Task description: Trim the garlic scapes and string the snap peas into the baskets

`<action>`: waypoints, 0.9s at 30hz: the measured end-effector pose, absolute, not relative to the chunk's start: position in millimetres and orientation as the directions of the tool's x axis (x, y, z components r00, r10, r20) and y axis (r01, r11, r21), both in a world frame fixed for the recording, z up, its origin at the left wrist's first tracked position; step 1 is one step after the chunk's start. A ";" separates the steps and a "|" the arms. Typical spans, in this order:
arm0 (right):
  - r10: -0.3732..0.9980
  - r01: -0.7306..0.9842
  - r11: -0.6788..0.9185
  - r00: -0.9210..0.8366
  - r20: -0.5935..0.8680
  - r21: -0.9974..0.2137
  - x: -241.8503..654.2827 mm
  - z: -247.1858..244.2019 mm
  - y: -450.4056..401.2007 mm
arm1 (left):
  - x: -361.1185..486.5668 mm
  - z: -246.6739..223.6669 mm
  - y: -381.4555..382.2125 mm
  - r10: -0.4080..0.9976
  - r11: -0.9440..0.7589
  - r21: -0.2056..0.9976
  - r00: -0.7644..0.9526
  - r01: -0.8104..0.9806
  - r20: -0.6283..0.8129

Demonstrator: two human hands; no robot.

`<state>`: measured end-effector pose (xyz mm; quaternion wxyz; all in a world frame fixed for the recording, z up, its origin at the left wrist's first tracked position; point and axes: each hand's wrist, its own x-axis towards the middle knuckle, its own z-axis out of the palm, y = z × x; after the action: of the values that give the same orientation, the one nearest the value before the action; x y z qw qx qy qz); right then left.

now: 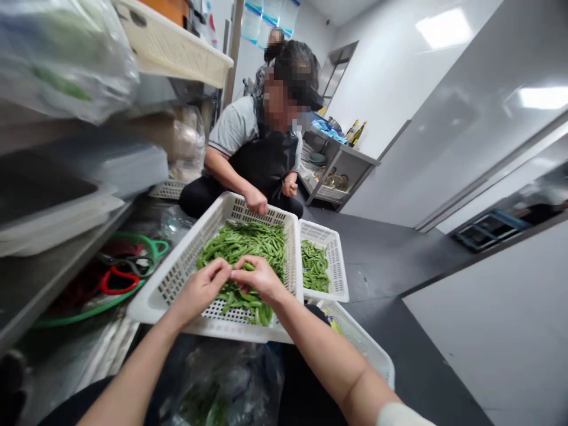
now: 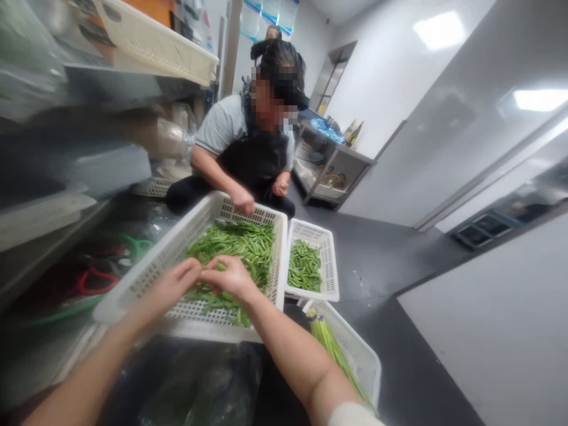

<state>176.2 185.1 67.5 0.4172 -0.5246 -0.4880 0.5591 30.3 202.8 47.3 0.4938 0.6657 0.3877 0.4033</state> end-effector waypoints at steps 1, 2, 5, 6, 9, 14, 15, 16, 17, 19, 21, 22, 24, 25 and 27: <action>0.975 0.039 -0.189 -0.111 -0.192 -0.981 177.4 67.8 183.2 | 31.0 47.8 201.8 0.908 -0.180 0.979 0.398 0.092 0.130; 0.971 0.032 -0.200 -0.128 -0.203 -0.979 178.5 67.6 181.3 | 31.5 48.4 200.6 0.898 -0.144 0.988 0.426 0.057 0.107; 0.955 -0.052 -0.256 -0.172 -0.243 -0.965 181.9 65.2 177.5 | 33.1 50.6 197.2 0.875 -0.021 0.997 0.481 -0.070 0.052; 0.951 -0.112 -0.279 -0.168 -0.258 -0.954 183.0 63.8 177.1 | 33.6 51.0 196.2 0.868 0.034 0.992 0.496 -0.120 0.030; 0.944 -0.290 -0.328 -0.142 -0.298 -0.899 185.5 59.1 178.6 | 34.3 50.0 196.1 0.853 0.161 0.959 0.521 -0.234 -0.016; 0.943 -0.364 -0.330 -0.162 -0.290 -0.871 187.0 57.7 182.4 | 35.2 44.0 202.3 0.933 0.103 0.966 0.360 -0.239 -0.011; 0.944 -0.362 -0.326 -0.167 -0.284 -0.873 187.2 58.2 182.3 | 35.9 43.0 202.7 0.940 0.069 0.976 0.342 -0.207 0.006; 0.944 -0.355 -0.324 -0.176 -0.278 -0.877 187.5 58.6 182.0 | 36.6 42.1 202.7 0.940 0.027 0.986 0.339 -0.166 0.031; 0.943 -0.343 -0.326 -0.189 -0.275 -0.881 187.8 58.8 181.7 | 37.1 41.5 202.4 0.938 -0.020 0.993 0.343 -0.119 0.060; 0.934 -0.312 -0.342 -0.219 -0.283 -0.887 188.5 58.2 181.5 | 37.6 41.2 201.4 0.933 -0.123 0.992 0.339 -0.021 0.123; 0.920 -0.286 -0.368 -0.252 -0.301 -0.885 188.7 56.4 181.6 | 37.2 41.8 200.7 0.933 -0.191 0.981 0.318 0.036 0.169; 0.914 -0.282 -0.377 -0.267 -0.305 -0.882 188.4 55.2 181.6 | 36.8 42.2 200.7 0.933 -0.205 0.978 0.309 0.044 0.182; 0.913 -0.293 -0.379 -0.277 -0.301 -0.878 187.0 52.3 181.2 | 36.6 43.3 201.1 0.936 -0.214 0.976 0.296 0.045 0.192; 0.917 -0.311 -0.374 -0.264 -0.298 -0.874 186.0 51.0 181.0 | 36.8 43.9 201.2 0.938 -0.213 0.976 0.290 0.043 0.191; 0.932 -0.369 -0.357 -0.201 -0.301 -0.858 184.7 49.1 180.7 | 38.2 45.7 200.4 0.943 -0.202 0.979 0.276 0.025 0.188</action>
<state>184.7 180.7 49.1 0.4630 -0.4301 -0.3273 0.7025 38.2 200.4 45.7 0.4988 0.6239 0.3875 0.4601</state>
